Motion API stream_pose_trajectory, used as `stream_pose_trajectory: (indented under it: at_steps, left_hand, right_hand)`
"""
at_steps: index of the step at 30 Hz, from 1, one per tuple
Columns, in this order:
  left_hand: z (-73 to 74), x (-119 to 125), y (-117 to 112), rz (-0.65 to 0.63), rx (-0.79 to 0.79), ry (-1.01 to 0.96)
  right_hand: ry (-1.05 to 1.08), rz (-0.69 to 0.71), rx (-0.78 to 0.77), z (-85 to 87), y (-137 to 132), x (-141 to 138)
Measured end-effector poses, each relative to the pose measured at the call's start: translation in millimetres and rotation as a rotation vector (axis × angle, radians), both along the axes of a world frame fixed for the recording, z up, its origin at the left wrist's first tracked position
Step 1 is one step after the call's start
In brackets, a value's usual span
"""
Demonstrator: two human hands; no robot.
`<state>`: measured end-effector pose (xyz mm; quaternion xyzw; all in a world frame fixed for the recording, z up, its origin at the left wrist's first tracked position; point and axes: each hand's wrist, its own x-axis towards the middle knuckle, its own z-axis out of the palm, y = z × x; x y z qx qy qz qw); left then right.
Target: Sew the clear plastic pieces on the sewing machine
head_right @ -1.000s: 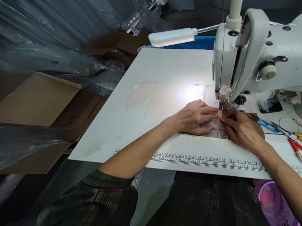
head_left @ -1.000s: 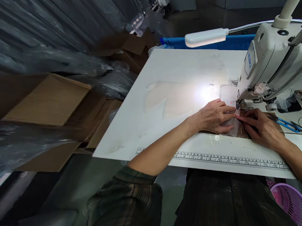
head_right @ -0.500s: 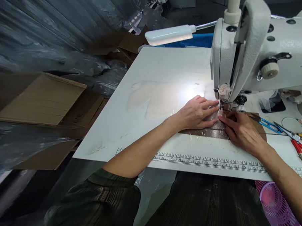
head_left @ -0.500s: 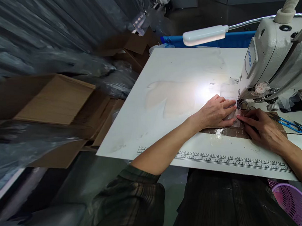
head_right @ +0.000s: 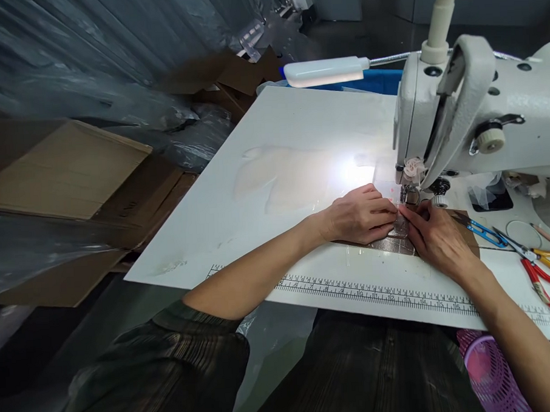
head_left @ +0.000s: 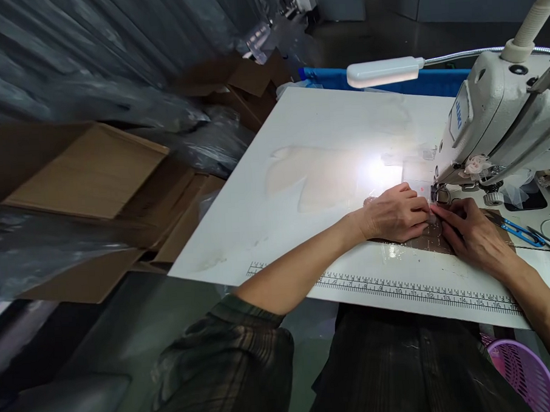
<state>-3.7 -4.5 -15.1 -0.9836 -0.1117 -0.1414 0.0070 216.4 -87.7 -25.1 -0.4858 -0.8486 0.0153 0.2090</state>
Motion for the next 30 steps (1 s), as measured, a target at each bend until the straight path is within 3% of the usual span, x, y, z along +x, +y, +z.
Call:
stream_pose_trajectory:
  at_steps: [11, 21, 25, 30]
  left_hand:
    - [-0.4, -2, 0, 0.008, 0.028, -0.008]
    - [-0.7, -4, 2, 0.044, -0.053, -0.015]
    - [-0.8, -3, 2, 0.080, -0.032, 0.006]
    - [0.5, -2, 4, 0.111, -0.026, 0.050]
  right_hand:
    - [-0.009, 0.025, 0.066, 2.2, -1, -2]
    - [-0.019, 0.006, 0.050, 4.3, -2, -3]
    - [0.013, -0.002, -0.019, 5.9, -2, -1]
    - [0.094, -0.060, -0.218, 19.1, 3, 7]
